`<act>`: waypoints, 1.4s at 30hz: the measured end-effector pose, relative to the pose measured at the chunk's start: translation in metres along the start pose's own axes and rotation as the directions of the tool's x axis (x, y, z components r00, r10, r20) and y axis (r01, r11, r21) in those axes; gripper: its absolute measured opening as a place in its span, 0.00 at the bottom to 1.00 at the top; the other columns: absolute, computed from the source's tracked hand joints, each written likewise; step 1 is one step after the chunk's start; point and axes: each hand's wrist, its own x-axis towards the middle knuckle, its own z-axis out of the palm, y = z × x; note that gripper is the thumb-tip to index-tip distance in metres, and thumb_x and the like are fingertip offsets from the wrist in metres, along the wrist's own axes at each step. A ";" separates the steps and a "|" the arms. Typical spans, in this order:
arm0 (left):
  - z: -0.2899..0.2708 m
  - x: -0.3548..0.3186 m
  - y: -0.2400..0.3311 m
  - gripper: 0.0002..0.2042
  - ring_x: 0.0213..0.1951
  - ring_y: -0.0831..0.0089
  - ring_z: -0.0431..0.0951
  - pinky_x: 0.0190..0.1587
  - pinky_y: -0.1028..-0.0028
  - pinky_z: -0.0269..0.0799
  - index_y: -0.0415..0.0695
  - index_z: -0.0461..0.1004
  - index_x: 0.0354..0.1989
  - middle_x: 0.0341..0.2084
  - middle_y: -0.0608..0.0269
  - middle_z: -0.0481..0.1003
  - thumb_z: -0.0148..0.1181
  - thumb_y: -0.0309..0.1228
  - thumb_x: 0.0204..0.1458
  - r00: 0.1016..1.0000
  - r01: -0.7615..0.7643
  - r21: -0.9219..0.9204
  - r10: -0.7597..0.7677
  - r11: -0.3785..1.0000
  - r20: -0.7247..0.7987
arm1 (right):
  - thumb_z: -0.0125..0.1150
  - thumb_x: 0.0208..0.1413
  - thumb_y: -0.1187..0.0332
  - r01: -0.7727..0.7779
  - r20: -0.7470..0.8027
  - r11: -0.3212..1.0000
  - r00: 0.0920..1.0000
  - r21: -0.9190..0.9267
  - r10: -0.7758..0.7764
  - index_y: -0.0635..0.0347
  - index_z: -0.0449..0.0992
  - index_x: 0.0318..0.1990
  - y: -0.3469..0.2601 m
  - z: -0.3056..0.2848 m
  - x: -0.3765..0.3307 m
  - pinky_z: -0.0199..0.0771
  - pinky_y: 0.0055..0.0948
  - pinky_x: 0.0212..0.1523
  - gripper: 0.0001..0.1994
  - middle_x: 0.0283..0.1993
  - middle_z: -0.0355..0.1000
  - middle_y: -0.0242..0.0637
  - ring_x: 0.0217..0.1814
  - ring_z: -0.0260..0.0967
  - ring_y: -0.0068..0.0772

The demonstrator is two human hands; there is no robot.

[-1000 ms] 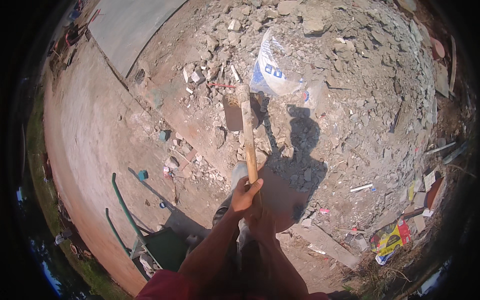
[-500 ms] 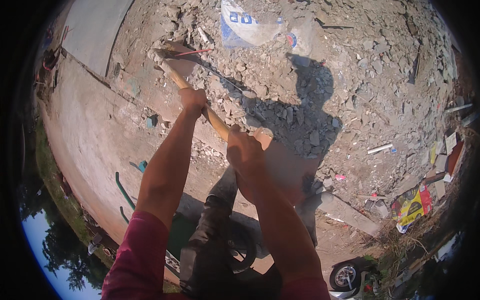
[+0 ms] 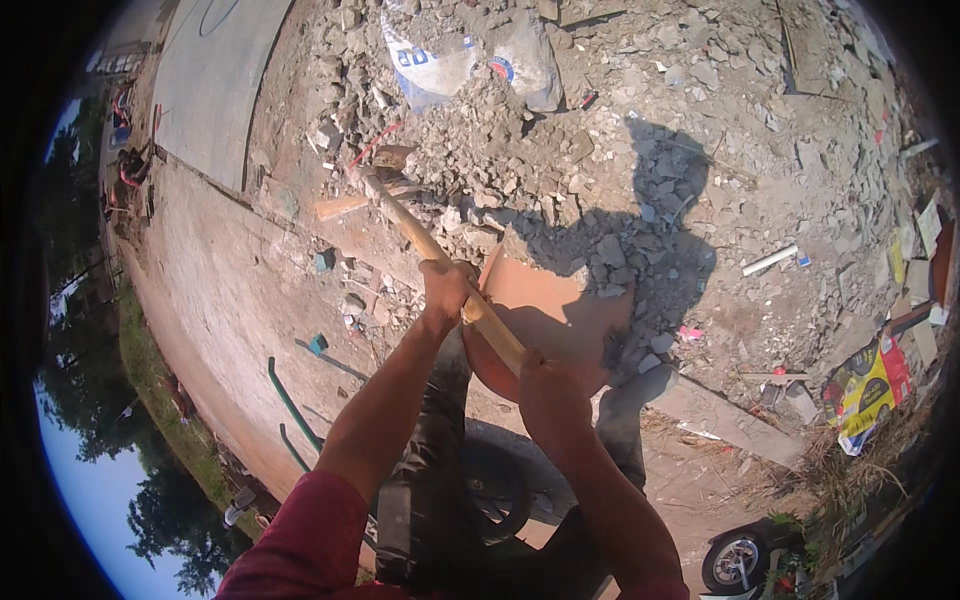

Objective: The person uses a shovel to scoop rubble and debris from a pile on the ground into a red basin. They then lift the basin and pour the contents into a green wheelbarrow. This process is repeated multiple times to clear the debris.

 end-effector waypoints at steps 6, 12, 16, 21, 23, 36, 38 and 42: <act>-0.009 -0.097 -0.001 0.14 0.17 0.67 0.73 0.18 0.67 0.73 0.40 0.61 0.42 0.20 0.61 0.67 0.60 0.22 0.51 0.958 0.279 -0.434 -0.277 0.856 0.069 | 0.56 0.58 0.67 -0.181 0.185 0.976 0.962 -0.121 0.201 0.62 0.66 0.45 0.003 0.000 -0.123 0.79 0.48 0.36 0.12 0.36 0.75 0.49 0.36 0.79 0.51; 0.039 -0.222 -0.065 0.08 0.16 0.71 0.70 0.19 0.69 0.70 0.41 0.65 0.33 0.18 0.63 0.67 0.60 0.23 0.53 0.850 0.519 -0.461 -0.491 0.720 0.189 | 0.64 0.52 0.61 -0.328 0.041 0.940 0.942 -0.095 0.333 0.58 0.69 0.33 0.066 0.050 -0.299 0.78 0.45 0.28 0.12 0.24 0.71 0.43 0.30 0.78 0.48; 0.033 -0.247 -0.065 0.09 0.15 0.71 0.70 0.18 0.70 0.70 0.42 0.64 0.35 0.18 0.63 0.66 0.59 0.22 0.52 0.810 0.558 -0.452 -0.575 0.696 0.115 | 0.57 0.60 0.56 -0.505 0.175 0.863 0.847 -0.025 0.501 0.50 0.75 0.49 0.049 0.034 -0.304 0.79 0.43 0.37 0.14 0.37 0.77 0.46 0.37 0.78 0.46; -0.027 -0.094 -0.005 0.10 0.15 0.73 0.70 0.17 0.72 0.69 0.42 0.63 0.38 0.20 0.63 0.68 0.60 0.22 0.53 0.951 0.271 -0.426 -0.309 0.863 -0.020 | 0.59 0.57 0.66 -0.247 0.127 0.962 0.957 -0.120 0.262 0.60 0.65 0.43 -0.001 0.040 -0.128 0.79 0.50 0.30 0.12 0.32 0.73 0.45 0.31 0.77 0.53; -0.052 -0.010 0.035 0.13 0.15 0.72 0.70 0.17 0.72 0.70 0.40 0.62 0.41 0.24 0.59 0.69 0.62 0.24 0.53 0.962 -0.029 -0.283 -0.051 0.959 -0.270 | 0.56 0.58 0.69 -0.106 0.109 0.994 0.988 -0.028 0.109 0.62 0.65 0.44 -0.033 0.030 -0.026 0.80 0.49 0.32 0.10 0.32 0.74 0.47 0.33 0.78 0.53; -0.069 0.096 -0.003 0.08 0.19 0.63 0.77 0.17 0.64 0.69 0.35 0.72 0.22 0.18 0.56 0.74 0.58 0.27 0.48 0.950 -0.135 0.692 0.290 0.709 -0.112 | 0.60 0.55 0.72 0.075 0.059 0.963 0.994 0.257 -0.093 0.72 0.68 0.48 -0.014 0.012 0.064 0.81 0.41 0.39 0.15 0.37 0.77 0.53 0.39 0.80 0.51; -0.003 0.048 -0.020 0.09 0.17 0.66 0.75 0.16 0.67 0.68 0.37 0.72 0.21 0.18 0.60 0.74 0.60 0.28 0.49 0.946 0.161 0.309 -0.057 0.937 -0.320 | 0.59 0.55 0.73 0.110 -0.011 0.980 0.994 0.165 -0.110 0.71 0.69 0.47 0.024 0.026 0.030 0.81 0.42 0.37 0.14 0.36 0.76 0.53 0.36 0.79 0.51; 0.012 -0.026 -0.033 0.13 0.18 0.64 0.75 0.17 0.66 0.71 0.36 0.63 0.35 0.24 0.55 0.73 0.62 0.27 0.49 0.960 0.196 0.335 -0.111 0.922 -0.257 | 0.54 0.57 0.72 -0.035 0.139 0.986 0.990 0.161 0.012 0.68 0.66 0.48 0.033 0.016 -0.045 0.81 0.44 0.37 0.13 0.35 0.76 0.51 0.37 0.79 0.51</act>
